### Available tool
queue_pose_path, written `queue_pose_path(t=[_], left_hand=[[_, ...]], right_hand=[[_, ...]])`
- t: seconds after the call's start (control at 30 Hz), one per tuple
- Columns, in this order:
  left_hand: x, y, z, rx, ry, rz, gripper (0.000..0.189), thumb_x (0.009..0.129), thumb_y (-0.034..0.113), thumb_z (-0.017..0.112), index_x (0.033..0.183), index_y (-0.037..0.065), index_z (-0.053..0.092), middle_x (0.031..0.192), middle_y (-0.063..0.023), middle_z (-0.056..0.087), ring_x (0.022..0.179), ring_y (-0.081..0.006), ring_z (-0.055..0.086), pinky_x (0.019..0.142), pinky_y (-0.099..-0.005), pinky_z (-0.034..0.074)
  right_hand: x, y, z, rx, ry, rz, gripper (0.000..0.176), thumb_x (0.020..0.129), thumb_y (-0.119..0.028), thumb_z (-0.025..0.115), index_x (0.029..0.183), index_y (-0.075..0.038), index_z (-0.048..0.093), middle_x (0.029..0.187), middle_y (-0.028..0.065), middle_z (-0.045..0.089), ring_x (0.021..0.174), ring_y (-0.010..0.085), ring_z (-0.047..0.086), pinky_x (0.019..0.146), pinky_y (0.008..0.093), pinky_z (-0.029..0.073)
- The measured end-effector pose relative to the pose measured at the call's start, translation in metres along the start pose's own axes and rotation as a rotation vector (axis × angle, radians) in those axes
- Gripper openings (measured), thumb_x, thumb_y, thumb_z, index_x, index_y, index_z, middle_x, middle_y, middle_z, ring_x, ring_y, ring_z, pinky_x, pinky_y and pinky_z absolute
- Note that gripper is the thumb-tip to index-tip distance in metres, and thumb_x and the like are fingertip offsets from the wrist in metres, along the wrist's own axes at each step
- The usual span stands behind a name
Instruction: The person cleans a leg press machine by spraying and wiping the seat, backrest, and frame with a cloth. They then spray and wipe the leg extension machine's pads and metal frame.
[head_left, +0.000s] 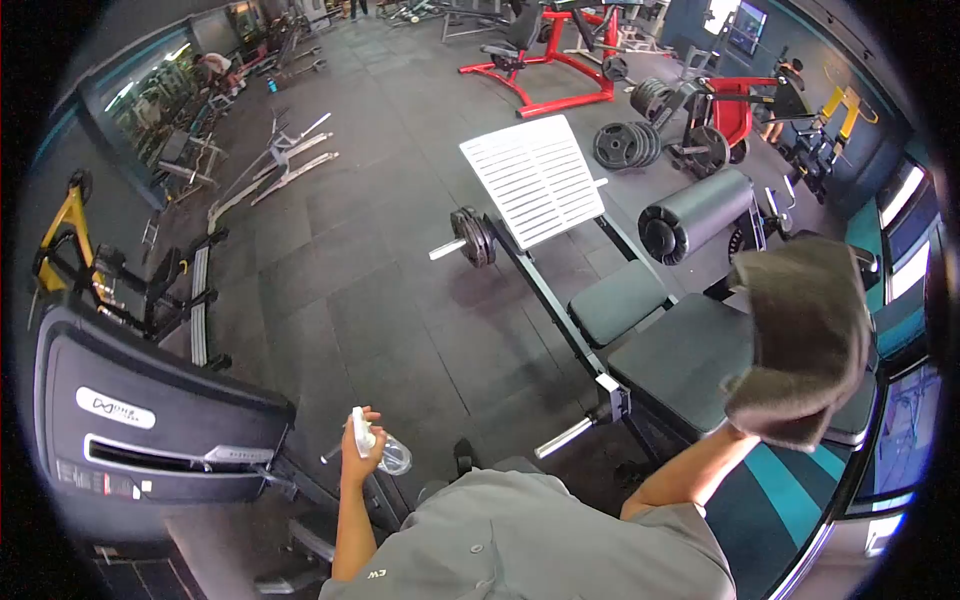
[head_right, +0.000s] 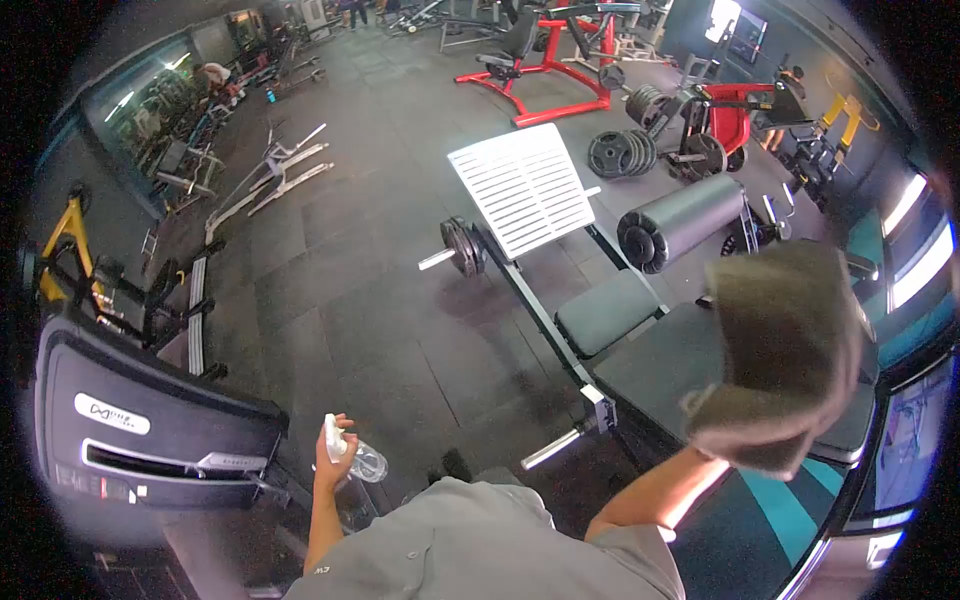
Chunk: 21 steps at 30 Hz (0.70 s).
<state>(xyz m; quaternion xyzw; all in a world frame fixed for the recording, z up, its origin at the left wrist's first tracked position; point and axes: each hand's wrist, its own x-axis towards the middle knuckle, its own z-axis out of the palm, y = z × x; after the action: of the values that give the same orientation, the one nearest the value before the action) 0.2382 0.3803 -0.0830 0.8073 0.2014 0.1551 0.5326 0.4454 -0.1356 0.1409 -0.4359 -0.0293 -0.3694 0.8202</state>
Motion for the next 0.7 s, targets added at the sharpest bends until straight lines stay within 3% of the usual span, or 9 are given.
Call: queue_pose_path(t=[0.23,0.37,0.47,0.6,0.67,0.7], left_hand=[[0.08,-0.026,0.031,0.116,-0.154,0.033,0.048,0.079,0.005,0.068,0.124,0.001,0.053,0.107,-0.0084,0.067,0.084,-0.015,0.066,0.079,-0.0321,0.054],[0.105,-0.032,0.069,-0.176,-0.31,-0.007,0.049,0.082,0.006,0.067,0.128,0.0,0.051,0.112,-0.009,0.064,0.087,-0.0138,0.064,0.079,-0.0299,0.053],[0.133,-0.027,0.081,-0.099,-0.368,-0.091,0.045,0.086,0.006,0.066,0.128,0.0,0.052,0.111,-0.0068,0.062,0.086,-0.011,0.06,0.077,-0.0272,0.05],[0.178,-0.044,0.106,-0.061,-0.455,-0.213,0.042,0.085,0.008,0.067,0.124,0.0,0.054,0.109,-0.0055,0.062,0.084,-0.0106,0.06,0.076,-0.0274,0.05],[0.21,-0.046,0.127,0.05,-0.46,-0.166,0.04,0.082,0.008,0.066,0.12,0.0,0.056,0.106,-0.0071,0.063,0.084,-0.0134,0.062,0.076,-0.0288,0.051],[0.228,-0.045,0.135,0.115,-0.477,-0.135,0.039,0.082,0.007,0.066,0.119,0.0,0.056,0.105,-0.0077,0.064,0.084,-0.0144,0.063,0.076,-0.0294,0.051]], right_hand=[[0.022,-0.024,0.012,-0.156,0.125,-0.219,0.049,0.089,-0.03,0.065,0.128,-0.003,0.053,0.127,0.0139,0.056,0.114,0.0255,0.056,0.097,0.0381,0.046],[0.042,-0.025,0.024,-0.251,0.2,-0.346,0.055,0.087,-0.029,0.067,0.132,-0.003,0.05,0.13,0.0146,0.054,0.117,0.0264,0.055,0.099,0.0383,0.045],[0.065,-0.01,0.037,-0.34,0.264,-0.42,0.06,0.085,-0.029,0.07,0.135,-0.003,0.049,0.133,0.015,0.052,0.12,0.027,0.054,0.101,0.0385,0.044],[0.113,0.06,0.05,-0.607,0.289,-0.456,0.066,0.083,-0.028,0.072,0.138,-0.003,0.047,0.137,0.0157,0.05,0.123,0.0279,0.052,0.104,0.0387,0.042],[0.154,0.13,0.05,-0.943,0.174,-0.369,0.07,0.081,-0.028,0.074,0.14,-0.003,0.046,0.138,0.016,0.049,0.125,0.0283,0.051,0.105,0.0388,0.042],[0.179,0.172,0.043,-1.197,0.018,-0.367,0.077,0.079,-0.034,0.076,0.142,-0.004,0.045,0.141,0.0194,0.047,0.131,0.0349,0.046,0.109,0.0435,0.038]])
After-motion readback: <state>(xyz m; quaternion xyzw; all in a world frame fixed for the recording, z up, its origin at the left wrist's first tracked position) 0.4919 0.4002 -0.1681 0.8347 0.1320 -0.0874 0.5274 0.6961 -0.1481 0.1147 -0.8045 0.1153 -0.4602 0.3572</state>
